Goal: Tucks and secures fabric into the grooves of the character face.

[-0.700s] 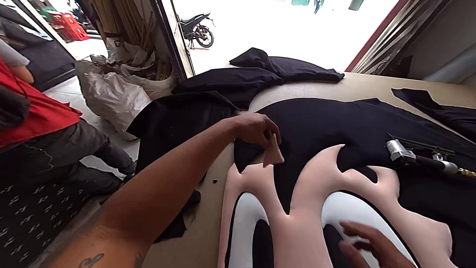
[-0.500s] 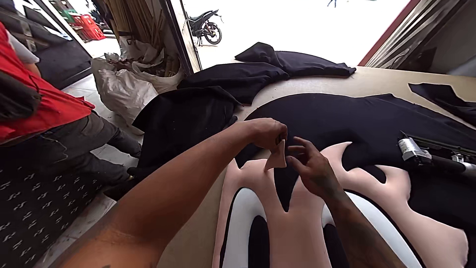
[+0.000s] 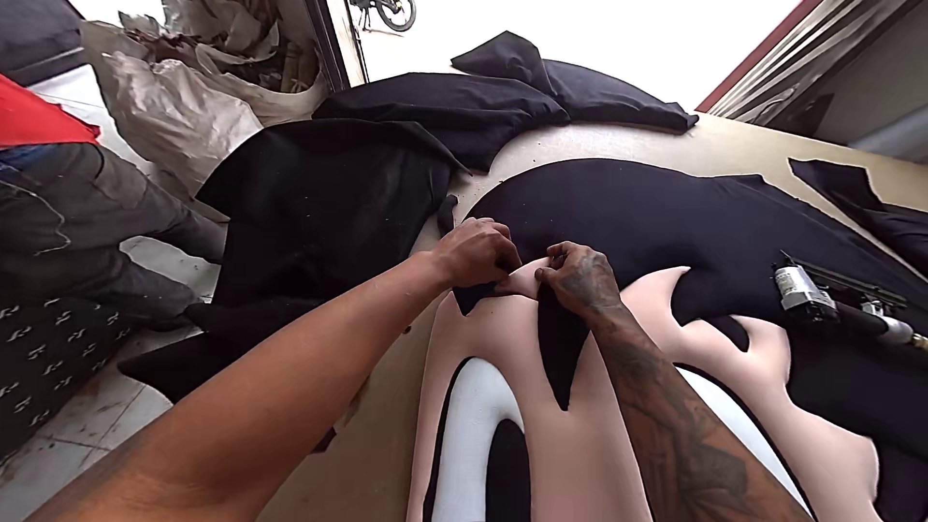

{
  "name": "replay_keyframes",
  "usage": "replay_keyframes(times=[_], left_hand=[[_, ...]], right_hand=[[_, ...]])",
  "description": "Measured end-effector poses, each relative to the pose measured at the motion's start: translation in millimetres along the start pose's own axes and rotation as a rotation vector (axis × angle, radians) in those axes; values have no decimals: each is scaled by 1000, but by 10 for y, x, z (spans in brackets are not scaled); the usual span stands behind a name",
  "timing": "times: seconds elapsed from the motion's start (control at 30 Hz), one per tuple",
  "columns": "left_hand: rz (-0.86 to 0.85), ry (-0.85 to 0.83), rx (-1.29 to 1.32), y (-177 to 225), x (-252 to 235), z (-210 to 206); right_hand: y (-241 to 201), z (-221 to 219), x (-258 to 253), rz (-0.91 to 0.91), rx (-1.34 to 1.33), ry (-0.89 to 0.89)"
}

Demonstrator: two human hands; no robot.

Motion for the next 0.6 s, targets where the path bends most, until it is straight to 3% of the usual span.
replay_keyframes(times=[0.07,0.2,0.4,0.47,0.6], left_hand=[[14,25,33,-19,2,-29],[44,-96,-16,24,-68,-51],[96,34,33,29,-78,-229],[121,91,68,4,-72,-249],[167,298,113,53,52,-256]], right_hand=[[0,2,-17,5,-3,33],[105,-23,-7,73,-75,117],[137,-43,85,157,-47,94],[-131,25,10,208,-62,111],[-1125,-118,-381,320,-34,103]])
Point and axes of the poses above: each hand's wrist, its own x-axis away from the middle knuckle, its own z-axis out of the back of the hand, y = z × x, the point moved 5 cm from there along -x, towards the middle knuckle, and after that the axes turned 4 degrees about -x, right-handed, at the moved point
